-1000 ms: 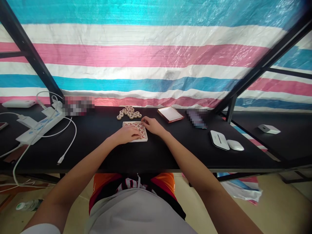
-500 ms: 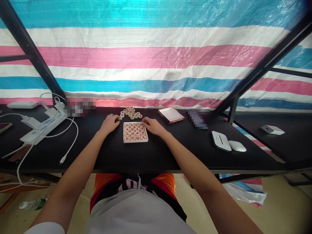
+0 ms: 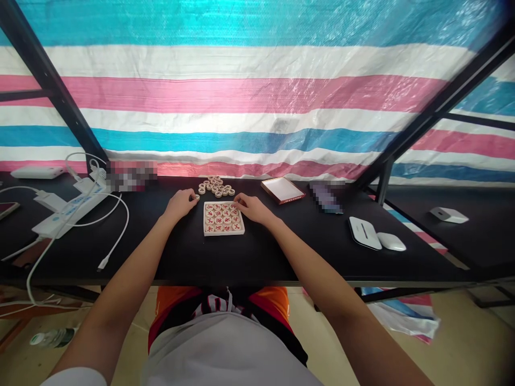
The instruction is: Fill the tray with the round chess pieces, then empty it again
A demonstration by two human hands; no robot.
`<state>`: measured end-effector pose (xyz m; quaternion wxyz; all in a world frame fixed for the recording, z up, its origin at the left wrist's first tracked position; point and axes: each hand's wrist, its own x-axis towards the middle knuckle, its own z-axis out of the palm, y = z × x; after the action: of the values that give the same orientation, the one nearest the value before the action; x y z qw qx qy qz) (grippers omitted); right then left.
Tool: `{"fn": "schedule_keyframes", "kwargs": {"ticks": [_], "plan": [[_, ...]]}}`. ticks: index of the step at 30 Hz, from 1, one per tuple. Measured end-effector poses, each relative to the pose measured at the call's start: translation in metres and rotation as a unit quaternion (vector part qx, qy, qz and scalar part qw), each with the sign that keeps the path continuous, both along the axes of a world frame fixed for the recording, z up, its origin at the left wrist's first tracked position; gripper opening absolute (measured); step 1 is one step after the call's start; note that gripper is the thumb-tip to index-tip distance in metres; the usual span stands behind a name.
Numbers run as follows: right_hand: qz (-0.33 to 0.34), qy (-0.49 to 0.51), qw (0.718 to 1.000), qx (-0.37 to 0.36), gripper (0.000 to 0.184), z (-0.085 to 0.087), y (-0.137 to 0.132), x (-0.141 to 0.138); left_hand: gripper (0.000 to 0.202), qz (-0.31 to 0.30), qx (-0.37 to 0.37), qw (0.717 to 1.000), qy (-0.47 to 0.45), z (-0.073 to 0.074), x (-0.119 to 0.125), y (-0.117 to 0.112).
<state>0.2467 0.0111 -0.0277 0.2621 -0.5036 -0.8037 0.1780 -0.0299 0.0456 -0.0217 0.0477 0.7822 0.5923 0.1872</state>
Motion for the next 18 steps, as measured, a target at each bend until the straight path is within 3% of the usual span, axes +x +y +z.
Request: {"fn": "schedule_keyframes", "kwargs": {"ticks": [7, 14, 18], "plan": [[-0.001, -0.002, 1.000, -0.003, 0.017, 0.000, 0.000, 0.000, 0.016, -0.049, -0.002, 0.998, -0.031, -0.001, 0.004, -0.001], [0.001, -0.003, 1.000, -0.001, 0.017, -0.001, 0.001, 0.001, 0.023, -0.117, 0.057, 0.986, -0.105, 0.015, 0.016, -0.019], [-0.003, -0.005, 1.000, -0.001, 0.017, -0.002, 0.001, 0.001, 0.031, -0.174, 0.037, 0.979, -0.102, 0.020, 0.020, -0.026]]}}
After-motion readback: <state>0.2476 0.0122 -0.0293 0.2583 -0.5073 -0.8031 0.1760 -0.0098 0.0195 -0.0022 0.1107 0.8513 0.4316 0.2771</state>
